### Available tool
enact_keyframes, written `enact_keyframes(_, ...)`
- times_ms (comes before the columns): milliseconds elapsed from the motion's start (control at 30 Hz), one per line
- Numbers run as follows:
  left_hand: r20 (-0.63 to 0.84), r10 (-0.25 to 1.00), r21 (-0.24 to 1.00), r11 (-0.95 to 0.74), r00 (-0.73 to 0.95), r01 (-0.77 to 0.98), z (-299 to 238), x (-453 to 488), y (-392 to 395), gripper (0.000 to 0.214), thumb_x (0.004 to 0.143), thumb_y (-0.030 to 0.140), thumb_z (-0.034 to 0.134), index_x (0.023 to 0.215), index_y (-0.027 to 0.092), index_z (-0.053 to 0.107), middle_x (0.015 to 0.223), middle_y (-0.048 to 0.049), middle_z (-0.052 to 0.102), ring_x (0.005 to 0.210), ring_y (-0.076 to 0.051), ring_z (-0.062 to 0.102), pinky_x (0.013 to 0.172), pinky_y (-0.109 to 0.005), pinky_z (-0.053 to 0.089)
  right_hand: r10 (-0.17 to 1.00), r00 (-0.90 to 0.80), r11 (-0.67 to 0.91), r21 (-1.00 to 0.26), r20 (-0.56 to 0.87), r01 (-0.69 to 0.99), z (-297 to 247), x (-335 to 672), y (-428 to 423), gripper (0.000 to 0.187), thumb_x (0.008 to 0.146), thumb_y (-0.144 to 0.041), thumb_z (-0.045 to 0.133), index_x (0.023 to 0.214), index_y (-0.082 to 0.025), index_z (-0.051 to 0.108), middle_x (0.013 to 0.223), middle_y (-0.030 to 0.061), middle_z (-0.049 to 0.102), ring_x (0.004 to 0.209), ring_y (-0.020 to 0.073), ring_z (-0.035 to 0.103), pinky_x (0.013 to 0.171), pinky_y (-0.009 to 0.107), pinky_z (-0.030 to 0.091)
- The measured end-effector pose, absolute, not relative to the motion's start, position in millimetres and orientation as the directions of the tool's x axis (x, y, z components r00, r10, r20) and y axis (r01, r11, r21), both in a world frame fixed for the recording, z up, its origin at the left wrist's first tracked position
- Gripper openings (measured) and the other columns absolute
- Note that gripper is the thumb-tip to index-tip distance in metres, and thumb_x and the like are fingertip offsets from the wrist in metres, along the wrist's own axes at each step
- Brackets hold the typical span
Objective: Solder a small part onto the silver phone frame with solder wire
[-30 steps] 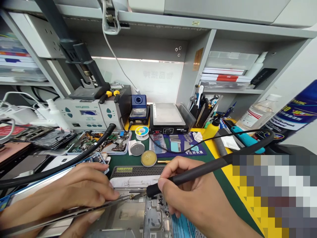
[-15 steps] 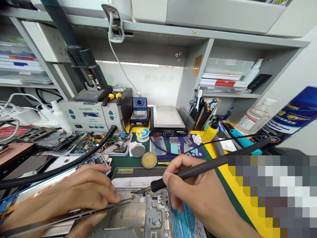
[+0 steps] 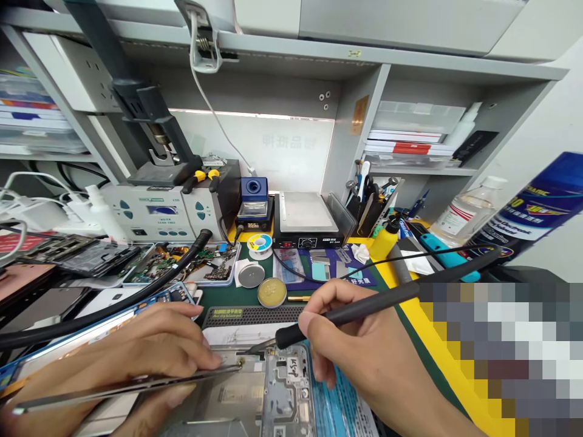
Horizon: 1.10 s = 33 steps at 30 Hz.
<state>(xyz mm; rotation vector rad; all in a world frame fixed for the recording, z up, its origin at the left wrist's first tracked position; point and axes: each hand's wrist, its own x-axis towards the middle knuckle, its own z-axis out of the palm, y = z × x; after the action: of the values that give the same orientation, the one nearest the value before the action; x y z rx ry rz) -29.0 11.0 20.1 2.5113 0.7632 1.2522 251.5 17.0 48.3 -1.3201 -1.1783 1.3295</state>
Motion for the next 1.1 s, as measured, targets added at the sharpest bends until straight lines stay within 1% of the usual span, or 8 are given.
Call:
enact_keyframes(233, 0.641, 0.595, 0.448, -0.803, 0.485, 0.393, 19.5, -28.2, 10.0, 0.033, 0.095, 0.003, 0.064, 0.115, 0.029, 0.067, 0.099, 0.0046, 0.082, 0.097, -0.015, 0.081, 0.099, -0.024, 0.066, 0.989, -0.024, -0.146, -0.989, -0.146, 0.006, 47.7, 251.1, 16.4, 0.026, 0.073, -0.027, 0.095, 0.068, -0.023, 0.070, 0.047, -0.0054, 0.062, 0.040, 0.0114, 0.055, 0.043, 0.021, 0.043)
enact_keyframes(333, 0.646, 0.618, 0.475, -0.785, 0.449, 0.398, 17.9, -26.7, 9.3, 0.034, 0.096, 0.003, 0.062, 0.116, 0.030, 0.067, 0.099, 0.0048, 0.082, 0.097, -0.015, 0.082, 0.092, -0.022, 0.067, 0.989, -0.023, -0.149, -0.989, -0.148, -0.006, 48.3, 250.9, 16.6, 0.027, 0.072, -0.028, 0.096, 0.068, -0.023, 0.070, 0.047, -0.0053, 0.061, 0.040, 0.0120, 0.055, 0.042, 0.022, 0.043)
enact_keyframes(433, 0.632, 0.630, 0.493, -0.776, 0.451, 0.393, 15.6, -26.0, 8.4, 0.036, 0.096, 0.004, 0.062, 0.119, 0.031, 0.067, 0.098, 0.0042, 0.082, 0.099, -0.016, 0.083, 0.083, -0.021, 0.068, 0.989, -0.016, -0.147, -0.989, -0.147, -0.012, 49.5, 250.6, 16.4, 0.028, 0.071, -0.028, 0.096, 0.068, -0.022, 0.069, 0.046, -0.0054, 0.061, 0.039, 0.0115, 0.054, 0.042, 0.021, 0.043)
enact_keyframes(533, 0.631, 0.628, 0.507, -0.778, 0.455, 0.371, 14.7, -26.2, 8.6, 0.037, 0.096, 0.004, 0.062, 0.120, 0.032, 0.067, 0.098, 0.0043, 0.082, 0.097, -0.016, 0.083, 0.080, -0.021, 0.068, 0.989, -0.007, -0.149, -0.989, -0.149, -0.020, 50.8, 250.3, 15.9, 0.029, 0.070, -0.028, 0.097, 0.067, -0.022, 0.069, 0.045, -0.0052, 0.061, 0.039, 0.0114, 0.054, 0.042, 0.020, 0.044)
enact_keyframes(700, 0.642, 0.627, 0.503, -0.779, 0.442, 0.374, 16.2, -26.8, 10.1, 0.034, 0.096, 0.005, 0.064, 0.117, 0.031, 0.068, 0.096, 0.0039, 0.083, 0.095, -0.017, 0.083, 0.084, -0.025, 0.069, 0.988, -0.007, -0.152, -0.988, -0.152, -0.017, 51.8, 251.2, 15.5, 0.030, 0.070, -0.028, 0.098, 0.067, -0.023, 0.069, 0.048, -0.0051, 0.062, 0.040, 0.0118, 0.055, 0.042, 0.021, 0.045)
enact_keyframes(833, 0.654, 0.611, 0.480, -0.791, 0.446, 0.380, 15.0, -28.1, 10.1, 0.036, 0.095, 0.004, 0.064, 0.118, 0.030, 0.069, 0.096, 0.0037, 0.084, 0.096, -0.018, 0.083, 0.088, -0.026, 0.069, 0.989, -0.018, -0.146, -0.989, -0.146, 0.004, 52.5, 251.9, 15.8, 0.028, 0.072, -0.029, 0.096, 0.068, -0.024, 0.069, 0.049, -0.0048, 0.062, 0.040, 0.0127, 0.055, 0.043, 0.023, 0.046)
enact_keyframes(967, 0.664, 0.601, 0.457, -0.797, 0.444, 0.395, 14.9, -30.3, 10.1, 0.036, 0.094, 0.004, 0.064, 0.119, 0.030, 0.069, 0.098, 0.0045, 0.084, 0.098, -0.016, 0.082, 0.094, -0.024, 0.067, 0.988, -0.017, -0.153, -0.988, -0.153, 0.010, 53.0, 251.4, 15.8, 0.028, 0.071, -0.030, 0.096, 0.067, -0.024, 0.069, 0.049, -0.0044, 0.061, 0.041, 0.0135, 0.055, 0.042, 0.024, 0.045)
enact_keyframes(1100, 0.643, 0.606, 0.443, -0.793, 0.468, 0.418, 18.7, -32.1, 11.7, 0.038, 0.094, 0.002, 0.063, 0.119, 0.031, 0.068, 0.099, 0.0063, 0.083, 0.100, -0.014, 0.081, 0.096, -0.019, 0.064, 0.988, -0.024, -0.153, -0.988, -0.154, 0.008, 52.1, 251.3, 15.3, 0.024, 0.072, -0.026, 0.094, 0.067, -0.023, 0.070, 0.048, -0.0050, 0.062, 0.041, 0.0121, 0.056, 0.043, 0.021, 0.044)
